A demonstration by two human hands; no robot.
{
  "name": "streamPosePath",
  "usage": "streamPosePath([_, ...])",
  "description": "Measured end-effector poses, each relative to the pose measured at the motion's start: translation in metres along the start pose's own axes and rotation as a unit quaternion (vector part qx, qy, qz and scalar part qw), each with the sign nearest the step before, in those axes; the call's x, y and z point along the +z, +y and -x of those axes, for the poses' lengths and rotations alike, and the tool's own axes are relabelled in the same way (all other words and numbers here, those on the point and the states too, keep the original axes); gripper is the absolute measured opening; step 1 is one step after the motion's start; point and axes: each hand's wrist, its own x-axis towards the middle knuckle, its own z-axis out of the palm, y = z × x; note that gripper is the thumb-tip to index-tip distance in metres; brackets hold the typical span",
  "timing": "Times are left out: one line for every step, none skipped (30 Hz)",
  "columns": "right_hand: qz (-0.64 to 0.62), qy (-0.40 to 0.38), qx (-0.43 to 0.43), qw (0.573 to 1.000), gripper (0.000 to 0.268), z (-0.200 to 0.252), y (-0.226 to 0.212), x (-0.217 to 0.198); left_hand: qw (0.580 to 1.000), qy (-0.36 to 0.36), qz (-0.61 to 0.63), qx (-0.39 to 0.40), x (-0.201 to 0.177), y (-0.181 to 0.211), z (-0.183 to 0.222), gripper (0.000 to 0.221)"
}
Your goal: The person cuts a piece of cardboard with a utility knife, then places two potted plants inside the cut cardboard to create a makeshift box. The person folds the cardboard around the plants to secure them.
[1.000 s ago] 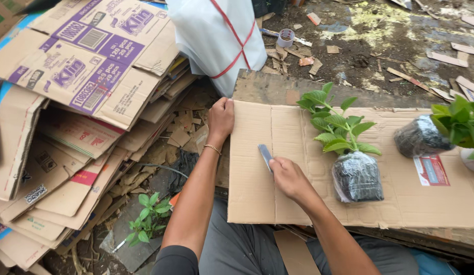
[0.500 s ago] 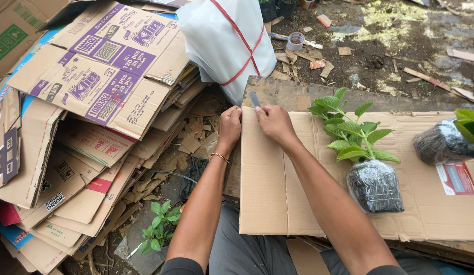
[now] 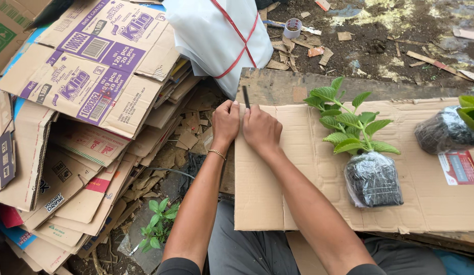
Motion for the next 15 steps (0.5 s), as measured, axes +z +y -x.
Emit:
streamPosePath([-0.011,0.022,-0.013,1.0,0.031,0.004,0.0,0.001,1.0,0.008,-0.004,0.005,0.001,0.0,0.001,0.036])
streamPosePath([-0.022,0.043,-0.028,0.998,0.03,0.006,-0.001,0.002,1.0,0.018,-0.007,0.01,0.002,0.0,0.001,0.035])
streamPosePath([-0.017,0.047,-0.036,0.998,0.029,0.007,-0.001,0.002,1.0,0.023,-0.008,0.019,0.002,0.001,0.001,0.034])
streamPosePath([-0.012,0.05,-0.044,0.998,0.028,0.008,-0.002,0.003,0.999,0.028,-0.009,0.027,0.001,0.001,0.002,0.034])
streamPosePath([-0.007,0.053,-0.052,0.997,0.027,0.009,-0.002,0.003,0.999,0.033,-0.009,0.034,0.0,0.002,0.002,0.033])
streamPosePath([-0.004,0.056,-0.055,0.997,0.026,0.009,-0.002,0.003,0.999,0.034,-0.006,0.031,0.0,0.004,0.002,0.033])
streamPosePath([-0.002,0.058,-0.059,0.997,0.026,0.009,-0.001,0.002,0.999,0.034,-0.003,0.027,-0.001,0.005,0.002,0.032])
streamPosePath([0.001,0.06,-0.064,0.996,0.025,0.01,-0.001,0.002,0.999,0.037,0.0,0.022,-0.001,0.007,0.004,0.031])
streamPosePath([-0.001,0.068,-0.073,0.995,0.025,0.01,0.0,0.002,0.999,0.037,-0.001,0.024,-0.001,0.008,0.004,0.031])
streamPosePath([-0.004,0.077,-0.082,0.994,0.024,0.011,0.0,0.003,0.999,0.038,-0.004,0.026,-0.002,0.009,0.004,0.032])
streamPosePath([-0.007,0.086,-0.091,0.992,0.024,0.012,0.0,0.003,0.999,0.039,-0.006,0.028,-0.003,0.01,0.005,0.032])
streamPosePath([-0.008,0.089,-0.093,0.992,0.023,0.013,0.0,0.003,0.998,0.041,-0.008,0.039,-0.003,0.011,0.005,0.032])
streamPosePath([-0.009,0.091,-0.096,0.991,0.023,0.014,0.0,0.003,0.998,0.043,-0.01,0.05,-0.004,0.012,0.006,0.032])
streamPosePath([-0.01,0.095,-0.099,0.99,0.023,0.014,0.0,0.002,0.997,0.046,-0.011,0.062,-0.004,0.012,0.006,0.032])
streamPosePath([-0.015,0.083,-0.09,0.992,0.024,0.014,0.0,0.001,0.997,0.042,-0.011,0.056,-0.004,0.013,0.007,0.032])
